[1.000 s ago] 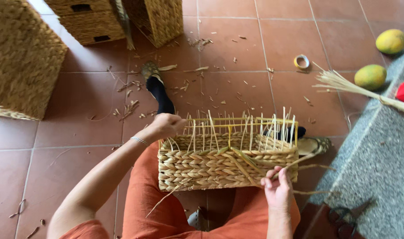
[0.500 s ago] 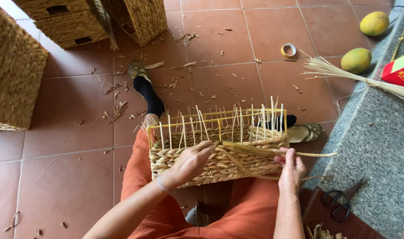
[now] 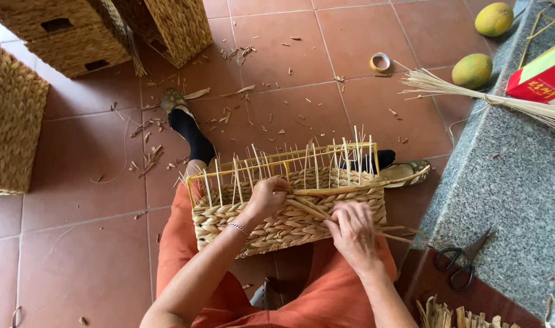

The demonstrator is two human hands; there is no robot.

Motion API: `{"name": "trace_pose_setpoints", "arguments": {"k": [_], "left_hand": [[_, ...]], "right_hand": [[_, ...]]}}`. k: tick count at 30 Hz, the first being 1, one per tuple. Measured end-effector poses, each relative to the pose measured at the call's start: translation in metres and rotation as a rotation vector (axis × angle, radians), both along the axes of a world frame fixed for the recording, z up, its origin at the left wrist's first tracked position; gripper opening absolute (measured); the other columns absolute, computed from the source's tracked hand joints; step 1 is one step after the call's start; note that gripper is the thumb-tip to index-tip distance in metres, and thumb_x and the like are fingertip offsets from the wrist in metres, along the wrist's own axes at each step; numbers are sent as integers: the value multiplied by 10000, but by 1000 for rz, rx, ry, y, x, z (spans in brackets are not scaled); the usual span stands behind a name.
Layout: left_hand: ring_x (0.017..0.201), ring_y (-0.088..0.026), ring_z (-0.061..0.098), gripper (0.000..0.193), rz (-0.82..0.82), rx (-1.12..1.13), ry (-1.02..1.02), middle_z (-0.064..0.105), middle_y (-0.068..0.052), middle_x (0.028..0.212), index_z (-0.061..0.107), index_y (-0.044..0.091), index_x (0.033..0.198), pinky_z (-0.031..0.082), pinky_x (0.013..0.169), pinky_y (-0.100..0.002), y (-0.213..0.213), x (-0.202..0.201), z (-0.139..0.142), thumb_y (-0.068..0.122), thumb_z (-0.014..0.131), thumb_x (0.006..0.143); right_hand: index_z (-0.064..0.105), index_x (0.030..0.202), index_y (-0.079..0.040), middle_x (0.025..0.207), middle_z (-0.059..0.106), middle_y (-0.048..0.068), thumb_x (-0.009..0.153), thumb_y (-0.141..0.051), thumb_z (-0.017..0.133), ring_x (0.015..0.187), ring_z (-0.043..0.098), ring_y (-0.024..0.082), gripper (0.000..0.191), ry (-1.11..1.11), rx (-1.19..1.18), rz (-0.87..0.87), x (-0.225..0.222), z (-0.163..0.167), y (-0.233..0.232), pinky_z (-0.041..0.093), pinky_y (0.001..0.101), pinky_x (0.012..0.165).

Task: The person sits on the floor weaving a water hyacinth basket on their lap. They wrap and weave flat plant fiber strands around a yellow frame with upright stakes, pulling strands tight and tucking ends to build up the basket rim and sides.

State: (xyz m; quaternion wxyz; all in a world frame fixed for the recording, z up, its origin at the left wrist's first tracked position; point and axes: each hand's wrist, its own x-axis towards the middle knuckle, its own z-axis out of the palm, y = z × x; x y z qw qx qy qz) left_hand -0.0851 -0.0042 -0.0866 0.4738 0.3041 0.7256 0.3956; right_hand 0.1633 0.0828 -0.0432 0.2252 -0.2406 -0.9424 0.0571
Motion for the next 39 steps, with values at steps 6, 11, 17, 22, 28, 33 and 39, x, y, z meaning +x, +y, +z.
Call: {"name": "trace_pose_setpoints", "arguments": {"k": [6,11,17,22,28,33,39], "left_hand": [[461,-189,685,335,-91,-45,-53,746,-160,806,728,-18,1165,604,423,-310,7,-2,9,36,497,929],[508,-213,654,319,-177,-143,-90,648,-123,768,696,11,1166,570,441,-322,11,-3,8,90,452,976],[621,-291,720,192,-91,319,604,715,-174,798,716,5,1046,602,607,-428,-10,21,16,63,583,920],[698,-396,698,281,0,577,715,707,-285,1031,646,-41,1122,583,590,-474,-2,32,16,9,588,851],[835,-321,737,260,-380,76,574,762,-183,969,662,79,1182,576,785,-465,29,18,12,40,557,947],[858,-268,730,434,-410,212,209,736,-94,1020,632,124,1257,585,763,-436,19,2,21,129,691,827],[894,-242,710,401,-474,122,305,725,-103,972,670,130,1168,575,821,-406,16,6,43,280,770,810]], "right_hand": [[615,969,-37,849,678,123,1016,-61,680,760,684,198,83,0,70,108,-2,6,16,600,293,675],[713,1047,-11,936,738,139,952,-94,697,805,693,226,128,54,204,162,-40,16,61,577,336,652],[719,878,-77,771,732,101,944,-249,720,672,691,222,184,-188,-109,-15,-33,9,75,570,405,608],[725,886,-117,612,697,79,953,-360,706,576,698,251,252,-280,-360,-136,-24,8,74,572,440,621],[725,835,-111,712,707,72,828,-393,786,648,673,226,288,-139,-50,-70,-31,38,73,549,421,612],[707,831,-74,715,648,48,927,-330,806,658,607,171,291,-48,306,151,-56,62,47,471,342,532],[720,847,-107,722,629,2,960,-197,739,606,569,133,146,-56,4,125,-84,77,49,451,301,546]]}}
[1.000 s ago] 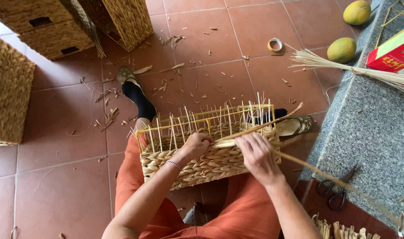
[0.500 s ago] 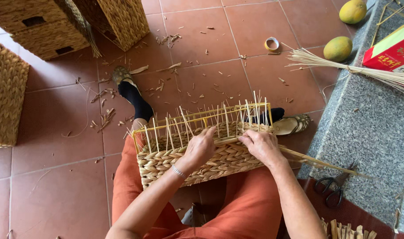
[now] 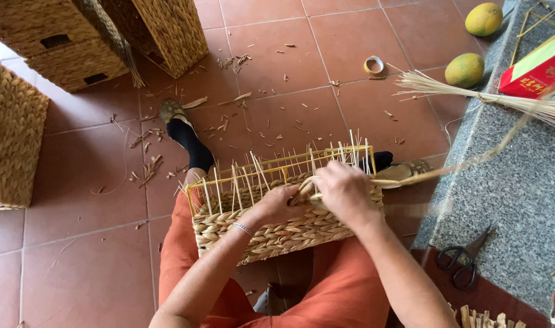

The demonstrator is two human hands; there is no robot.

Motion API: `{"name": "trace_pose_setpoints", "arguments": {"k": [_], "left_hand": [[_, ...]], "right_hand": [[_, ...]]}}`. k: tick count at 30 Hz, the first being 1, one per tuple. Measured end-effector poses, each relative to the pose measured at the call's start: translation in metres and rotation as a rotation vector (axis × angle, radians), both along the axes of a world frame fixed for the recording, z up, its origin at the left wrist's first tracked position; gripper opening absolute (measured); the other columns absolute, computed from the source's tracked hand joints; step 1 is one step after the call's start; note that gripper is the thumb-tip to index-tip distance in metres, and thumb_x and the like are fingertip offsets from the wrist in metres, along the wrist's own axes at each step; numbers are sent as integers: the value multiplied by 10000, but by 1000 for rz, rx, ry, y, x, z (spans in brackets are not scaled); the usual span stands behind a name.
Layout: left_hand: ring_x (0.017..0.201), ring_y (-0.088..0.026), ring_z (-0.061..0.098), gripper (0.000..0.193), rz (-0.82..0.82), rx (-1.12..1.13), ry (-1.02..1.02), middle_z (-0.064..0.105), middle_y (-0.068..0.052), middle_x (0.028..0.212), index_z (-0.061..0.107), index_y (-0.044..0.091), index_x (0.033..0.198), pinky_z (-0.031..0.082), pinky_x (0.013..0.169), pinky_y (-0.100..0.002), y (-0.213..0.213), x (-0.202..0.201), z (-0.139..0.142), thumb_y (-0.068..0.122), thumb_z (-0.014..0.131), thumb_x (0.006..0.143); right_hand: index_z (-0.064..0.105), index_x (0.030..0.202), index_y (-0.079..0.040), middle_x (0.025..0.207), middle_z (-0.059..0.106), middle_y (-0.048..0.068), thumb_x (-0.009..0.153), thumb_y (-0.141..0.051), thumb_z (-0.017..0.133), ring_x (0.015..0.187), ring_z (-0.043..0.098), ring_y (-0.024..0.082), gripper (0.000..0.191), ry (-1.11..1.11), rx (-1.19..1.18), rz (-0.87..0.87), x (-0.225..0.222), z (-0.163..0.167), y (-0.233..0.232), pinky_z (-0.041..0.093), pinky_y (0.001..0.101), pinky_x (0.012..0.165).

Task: The person sits on the floor weaving a water hyacinth basket on their lap. They wrap and weave flat plant fiber strands around a yellow frame with upright stakes, pulling strands tight and tucking ends to build up the basket rim and sides.

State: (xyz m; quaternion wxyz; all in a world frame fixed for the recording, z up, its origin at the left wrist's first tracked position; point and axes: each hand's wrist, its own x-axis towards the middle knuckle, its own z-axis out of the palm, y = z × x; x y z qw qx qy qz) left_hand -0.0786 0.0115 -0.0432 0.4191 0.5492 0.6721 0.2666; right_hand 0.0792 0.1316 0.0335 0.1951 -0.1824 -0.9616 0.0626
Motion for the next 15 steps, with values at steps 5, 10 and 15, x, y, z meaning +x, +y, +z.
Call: {"name": "trace_pose_setpoints", "arguments": {"k": [5,10,15], "left_hand": [[855,-300,694,318,136,126,191,674,-121,955,635,71,961,558,780,-466,0,23,-4,376,722,973],[750,-348,697,283,293,414,109,616,-132,1158,558,81,1169,567,642,-475,-7,28,-18,147,685,925],[737,-342,707,189,239,559,271,590,-102,1227,565,130,1062,568,588,-433,-19,28,-25,96,696,931]], "right_hand": [[776,833,-91,655,692,68,864,-266,791,568,605,181,178,-263,-808,-326,16,-7,48,470,348,560],[720,963,-111,803,767,51,883,-326,791,710,723,190,240,-66,-339,-136,26,-32,38,524,352,687],[651,1194,-96,1022,770,79,722,-381,845,725,709,233,584,18,-119,-14,16,-40,15,516,447,666]]}}
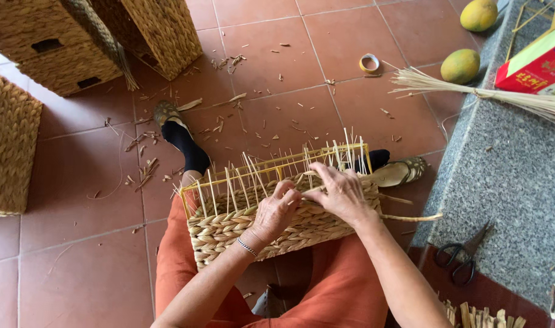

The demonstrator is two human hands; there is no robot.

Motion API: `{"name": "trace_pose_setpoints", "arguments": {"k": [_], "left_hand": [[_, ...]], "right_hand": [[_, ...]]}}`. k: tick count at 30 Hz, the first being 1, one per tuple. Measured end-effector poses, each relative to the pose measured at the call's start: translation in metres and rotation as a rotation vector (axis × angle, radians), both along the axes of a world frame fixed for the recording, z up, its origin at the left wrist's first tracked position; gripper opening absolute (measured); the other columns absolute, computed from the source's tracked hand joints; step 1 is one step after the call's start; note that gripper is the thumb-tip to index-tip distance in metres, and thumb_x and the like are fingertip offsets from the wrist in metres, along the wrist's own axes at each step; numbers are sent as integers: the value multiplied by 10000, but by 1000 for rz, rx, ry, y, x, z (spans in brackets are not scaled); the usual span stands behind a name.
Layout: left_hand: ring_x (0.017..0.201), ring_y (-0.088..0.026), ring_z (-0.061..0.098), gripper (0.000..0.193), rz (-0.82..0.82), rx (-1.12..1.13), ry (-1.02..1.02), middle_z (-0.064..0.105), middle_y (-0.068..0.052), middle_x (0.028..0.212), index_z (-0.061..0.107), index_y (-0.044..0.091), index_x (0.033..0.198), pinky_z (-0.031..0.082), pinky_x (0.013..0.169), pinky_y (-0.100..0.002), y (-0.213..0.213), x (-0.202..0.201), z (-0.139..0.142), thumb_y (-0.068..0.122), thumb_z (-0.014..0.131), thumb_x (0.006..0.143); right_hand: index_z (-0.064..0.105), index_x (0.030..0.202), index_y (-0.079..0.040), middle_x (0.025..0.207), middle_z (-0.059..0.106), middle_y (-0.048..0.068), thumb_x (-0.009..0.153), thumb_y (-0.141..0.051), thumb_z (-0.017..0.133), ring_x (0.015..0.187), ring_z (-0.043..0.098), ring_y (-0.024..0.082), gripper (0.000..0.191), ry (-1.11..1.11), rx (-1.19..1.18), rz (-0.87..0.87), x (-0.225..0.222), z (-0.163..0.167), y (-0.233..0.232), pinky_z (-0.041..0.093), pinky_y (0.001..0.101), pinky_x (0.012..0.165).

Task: The person sits on the floor weaving a water hyacinth basket on their lap. They wrap and weave flat plant fiber strands around a yellow frame with upright stakes, pulling strands tight and tucking ends to build up the basket rim and sides.

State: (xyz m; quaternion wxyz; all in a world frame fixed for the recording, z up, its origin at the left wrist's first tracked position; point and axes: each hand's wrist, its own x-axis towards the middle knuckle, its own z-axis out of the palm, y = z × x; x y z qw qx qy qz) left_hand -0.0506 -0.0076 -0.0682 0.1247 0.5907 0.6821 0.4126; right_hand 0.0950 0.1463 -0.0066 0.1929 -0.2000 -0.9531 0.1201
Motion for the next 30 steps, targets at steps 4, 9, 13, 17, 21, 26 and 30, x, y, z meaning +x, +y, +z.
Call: {"name": "trace_pose_setpoints", "arguments": {"k": [4,9,13,17,21,26,30], "left_hand": [[785,-355,710,199,33,57,-43,666,-79,1149,555,116,1064,565,624,-439,-4,2,-3,94,694,923],[852,-353,722,174,44,59,-110,720,-76,1124,570,99,1040,578,681,-436,-5,2,-4,76,688,915],[850,-347,724,150,-16,125,-83,680,-131,1250,571,87,1011,587,675,-421,-11,1,-1,60,681,914],[780,-269,743,118,-70,58,8,656,-150,1324,549,76,981,596,606,-374,-15,0,-5,50,655,938],[721,-299,718,156,-51,88,-21,720,-165,1091,505,47,1020,555,541,-393,-3,-5,-23,47,636,935],[589,-298,692,22,24,-244,-106,690,-142,686,525,58,1038,548,514,-418,38,-20,-38,66,528,1018],[513,-267,697,86,-82,-501,-180,703,-150,641,620,38,973,555,482,-388,63,-40,-19,95,606,912]], "right_hand": [[676,1126,-167,961,746,27,849,-393,823,810,721,193,386,-141,-79,-76,3,3,4,552,382,699],[697,1166,-69,876,698,88,735,-397,831,720,677,234,558,11,5,22,10,-4,5,520,412,612],[697,941,-89,786,657,66,761,-448,851,705,649,235,431,-104,-41,-46,-2,-23,3,511,418,641],[628,761,-105,722,616,49,746,-424,862,695,620,222,396,-87,27,-86,-8,-42,1,512,408,653],[623,762,-82,727,636,64,768,-336,859,723,636,220,347,18,113,-75,4,-49,-6,532,414,669],[665,889,-131,846,731,35,884,-363,796,805,716,165,266,-277,-376,-235,23,-25,-5,589,352,718],[671,1040,-48,1048,714,68,842,-298,801,947,700,212,344,28,-321,-25,40,8,-3,590,383,788]]}}
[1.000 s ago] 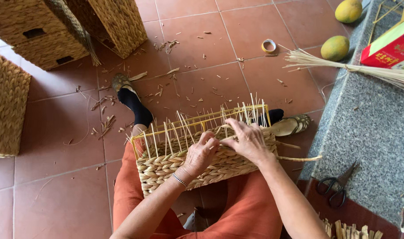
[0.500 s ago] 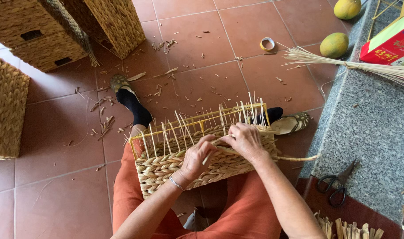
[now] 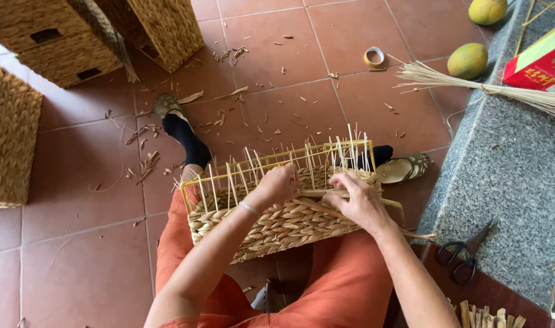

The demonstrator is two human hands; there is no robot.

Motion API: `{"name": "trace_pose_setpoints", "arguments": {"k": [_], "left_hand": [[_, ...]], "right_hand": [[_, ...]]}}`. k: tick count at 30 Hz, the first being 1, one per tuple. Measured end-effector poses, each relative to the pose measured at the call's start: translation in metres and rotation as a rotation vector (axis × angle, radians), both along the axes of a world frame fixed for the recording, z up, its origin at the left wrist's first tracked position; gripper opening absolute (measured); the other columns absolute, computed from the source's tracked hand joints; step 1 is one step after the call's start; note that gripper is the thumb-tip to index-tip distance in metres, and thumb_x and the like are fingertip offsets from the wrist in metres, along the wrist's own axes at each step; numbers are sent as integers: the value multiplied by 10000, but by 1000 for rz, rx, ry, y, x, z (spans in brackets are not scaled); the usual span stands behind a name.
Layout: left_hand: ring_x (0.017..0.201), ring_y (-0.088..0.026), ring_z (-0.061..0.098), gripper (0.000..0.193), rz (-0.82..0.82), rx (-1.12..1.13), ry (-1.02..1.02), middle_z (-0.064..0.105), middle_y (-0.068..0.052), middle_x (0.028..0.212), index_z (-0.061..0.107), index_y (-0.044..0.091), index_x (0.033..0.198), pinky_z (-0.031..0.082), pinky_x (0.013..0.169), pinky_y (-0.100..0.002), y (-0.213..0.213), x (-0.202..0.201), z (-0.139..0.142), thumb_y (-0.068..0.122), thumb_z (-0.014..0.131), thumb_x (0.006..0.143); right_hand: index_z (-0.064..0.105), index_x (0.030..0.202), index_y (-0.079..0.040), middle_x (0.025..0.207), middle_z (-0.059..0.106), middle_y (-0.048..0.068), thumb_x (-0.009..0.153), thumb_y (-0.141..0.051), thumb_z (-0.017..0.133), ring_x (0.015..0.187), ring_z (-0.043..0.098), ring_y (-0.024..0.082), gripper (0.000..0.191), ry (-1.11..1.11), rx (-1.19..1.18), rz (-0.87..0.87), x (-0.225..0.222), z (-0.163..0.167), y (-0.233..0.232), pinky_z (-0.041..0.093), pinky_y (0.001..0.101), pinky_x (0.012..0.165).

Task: The person sits on the floor weaving a water hyacinth basket on their lap. They wrap and weave flat plant fiber strands around a yellow frame with upright stakes, pulling strands tight and tucking ends to build up the basket rim and sides.

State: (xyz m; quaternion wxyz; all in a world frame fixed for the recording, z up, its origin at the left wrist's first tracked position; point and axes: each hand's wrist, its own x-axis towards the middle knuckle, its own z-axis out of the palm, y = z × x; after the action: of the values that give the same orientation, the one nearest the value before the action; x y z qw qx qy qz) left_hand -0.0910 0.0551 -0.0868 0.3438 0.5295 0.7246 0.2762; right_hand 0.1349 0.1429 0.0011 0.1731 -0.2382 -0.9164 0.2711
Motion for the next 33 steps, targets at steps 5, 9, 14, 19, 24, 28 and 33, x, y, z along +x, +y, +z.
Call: {"name": "trace_pose_setpoints", "arguments": {"k": [5,9,14,19,24,28,33], "left_hand": [[462,-214,696,182,-17,-328,-242,726,-185,691,732,-21,948,620,411,-355,12,-9,33,78,582,922],[495,-213,707,151,1,-323,-163,723,-159,696,689,12,993,613,432,-337,14,-4,22,134,618,940],[701,-308,691,331,-2,73,302,713,-163,770,643,60,997,546,605,-441,11,6,-20,268,831,822],[700,-308,711,557,124,85,267,695,-210,933,397,-39,1381,579,559,-406,-18,28,-22,181,692,962],[648,-338,674,759,192,298,323,609,-253,1058,338,-69,1434,552,504,-429,-32,39,1,162,767,851],[665,-278,669,564,191,326,372,562,-245,1062,441,-37,1252,571,512,-373,-30,38,-6,175,767,844],[712,-219,682,51,-34,194,478,638,-164,1035,602,18,1015,571,590,-346,-14,45,-29,10,595,966]], "right_hand": [[703,847,-89,1213,593,91,722,-316,852,987,692,261,300,-155,205,63,8,0,-12,579,408,827],[678,762,-57,1332,592,85,823,-226,814,1056,682,220,226,-172,-12,60,12,-21,-1,579,362,903],[684,783,-44,1255,623,73,824,-210,811,1082,657,231,213,-121,-119,87,18,-23,11,554,395,914],[638,639,-82,1224,635,93,719,-198,821,1134,620,295,230,10,285,115,13,-6,-7,513,449,958],[681,808,-90,914,686,51,877,-296,834,899,675,199,266,-165,328,61,15,4,-16,580,352,801],[702,777,-118,711,722,44,815,-367,826,676,710,214,281,-246,58,-155,19,11,-4,568,381,652],[728,792,-101,743,731,73,778,-334,826,713,716,266,253,-235,28,-193,26,23,4,561,413,668]]}}
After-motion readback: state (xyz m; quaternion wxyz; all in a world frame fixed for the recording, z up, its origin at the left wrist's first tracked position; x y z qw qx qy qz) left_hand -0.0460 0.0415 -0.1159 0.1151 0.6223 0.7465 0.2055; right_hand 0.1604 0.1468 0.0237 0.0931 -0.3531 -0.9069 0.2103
